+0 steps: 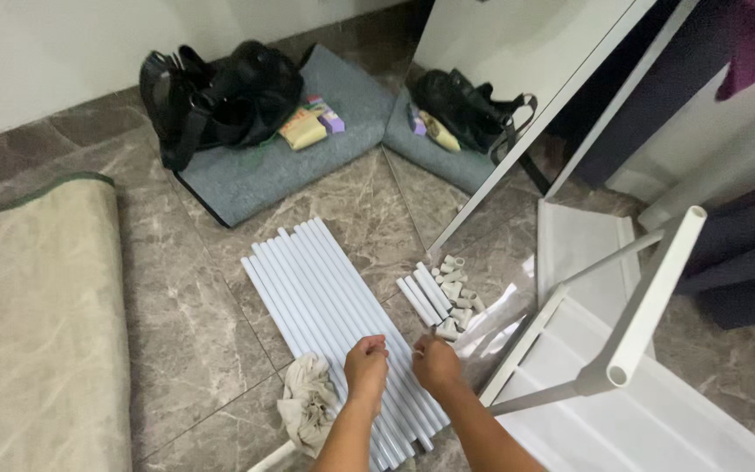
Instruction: The person assembles a white plastic drying rack by inserting vertical poles into a mesh base and connecting them with horizontal crossbars. They handle the mesh base, poles, and connectors by hand, progressively building the frame on the floor.
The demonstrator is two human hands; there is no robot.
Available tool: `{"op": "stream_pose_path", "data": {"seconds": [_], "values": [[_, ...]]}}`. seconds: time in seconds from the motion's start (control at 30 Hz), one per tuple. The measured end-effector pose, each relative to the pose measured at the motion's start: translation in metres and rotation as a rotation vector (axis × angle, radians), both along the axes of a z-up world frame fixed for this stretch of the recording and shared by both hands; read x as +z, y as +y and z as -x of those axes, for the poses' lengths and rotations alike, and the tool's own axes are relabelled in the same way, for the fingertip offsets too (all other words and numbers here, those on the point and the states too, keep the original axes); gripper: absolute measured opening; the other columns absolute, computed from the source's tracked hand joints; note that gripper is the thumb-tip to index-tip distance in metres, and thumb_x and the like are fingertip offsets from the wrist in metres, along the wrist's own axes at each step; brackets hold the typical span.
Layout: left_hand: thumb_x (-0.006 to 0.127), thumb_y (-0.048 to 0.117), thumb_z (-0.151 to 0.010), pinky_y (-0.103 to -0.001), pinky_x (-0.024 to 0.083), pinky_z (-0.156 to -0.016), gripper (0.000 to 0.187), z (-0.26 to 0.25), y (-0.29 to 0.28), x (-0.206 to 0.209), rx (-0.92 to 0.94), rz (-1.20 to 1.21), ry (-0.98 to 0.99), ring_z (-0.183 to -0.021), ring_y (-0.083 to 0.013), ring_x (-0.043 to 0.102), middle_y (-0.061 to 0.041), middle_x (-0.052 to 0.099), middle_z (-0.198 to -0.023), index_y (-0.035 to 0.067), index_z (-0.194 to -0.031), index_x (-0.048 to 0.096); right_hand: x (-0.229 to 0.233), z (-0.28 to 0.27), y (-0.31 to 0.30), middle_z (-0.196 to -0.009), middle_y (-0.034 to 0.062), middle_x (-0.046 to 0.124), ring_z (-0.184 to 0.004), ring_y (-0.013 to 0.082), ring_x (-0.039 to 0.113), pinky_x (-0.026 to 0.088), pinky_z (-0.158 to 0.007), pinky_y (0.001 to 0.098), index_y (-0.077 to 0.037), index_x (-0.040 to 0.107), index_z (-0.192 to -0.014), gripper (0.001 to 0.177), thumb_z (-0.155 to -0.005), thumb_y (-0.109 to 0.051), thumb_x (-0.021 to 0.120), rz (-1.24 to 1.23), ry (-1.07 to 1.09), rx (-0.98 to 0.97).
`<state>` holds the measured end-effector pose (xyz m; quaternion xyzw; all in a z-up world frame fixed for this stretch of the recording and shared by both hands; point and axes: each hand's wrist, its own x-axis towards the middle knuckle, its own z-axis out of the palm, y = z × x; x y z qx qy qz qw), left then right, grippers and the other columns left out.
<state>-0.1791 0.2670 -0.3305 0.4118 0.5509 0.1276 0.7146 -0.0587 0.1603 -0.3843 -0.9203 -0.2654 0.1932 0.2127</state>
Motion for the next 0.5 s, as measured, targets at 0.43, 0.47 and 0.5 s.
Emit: {"op": "stream_pose_path", "data": {"seconds": [0.43,0.47,0.5], "values": [[0.060,0.012,-0.094,-0.028,0.044,-0.051,0.026,-0.011,-0.004,-0.029,0.026,-0.003,0.051,-0.058,-0.0111,0.056,-0.004,0.067,-0.078,0.005,-0.116,0.073,-0.007,0.006,0.018,-0.105,0.0173,0.070,-0.103,0.0385,0.067,0.054,-0.088,0.0498,-0.008,0.069,-0.103,0.023,-0.081,-0.015,0.073,0.023,-0.011,0.012],[0.060,0.011,-0.094,-0.028,0.044,-0.051,0.026,-0.011,-0.005,-0.032,0.031,-0.002,0.044,-0.059,-0.0113,0.056,-0.004,0.067,-0.078,0.005,-0.115,0.073,-0.005,0.006,0.019,-0.108,0.0191,0.067,-0.105,0.0397,0.065,0.053,-0.090,0.0503,-0.008,0.067,-0.106,0.025,-0.082,-0.014,0.072,0.063,-0.015,0.017],[0.061,0.011,-0.094,-0.029,0.044,-0.051,0.025,-0.011,-0.005,-0.035,0.036,0.000,0.037,-0.060,-0.0116,0.056,-0.004,0.068,-0.079,0.004,-0.115,0.073,-0.004,0.007,0.020,-0.112,0.0208,0.065,-0.106,0.0409,0.064,0.052,-0.091,0.0509,-0.007,0.066,-0.110,0.028,-0.083,-0.014,0.072,0.104,-0.020,0.021]]}}
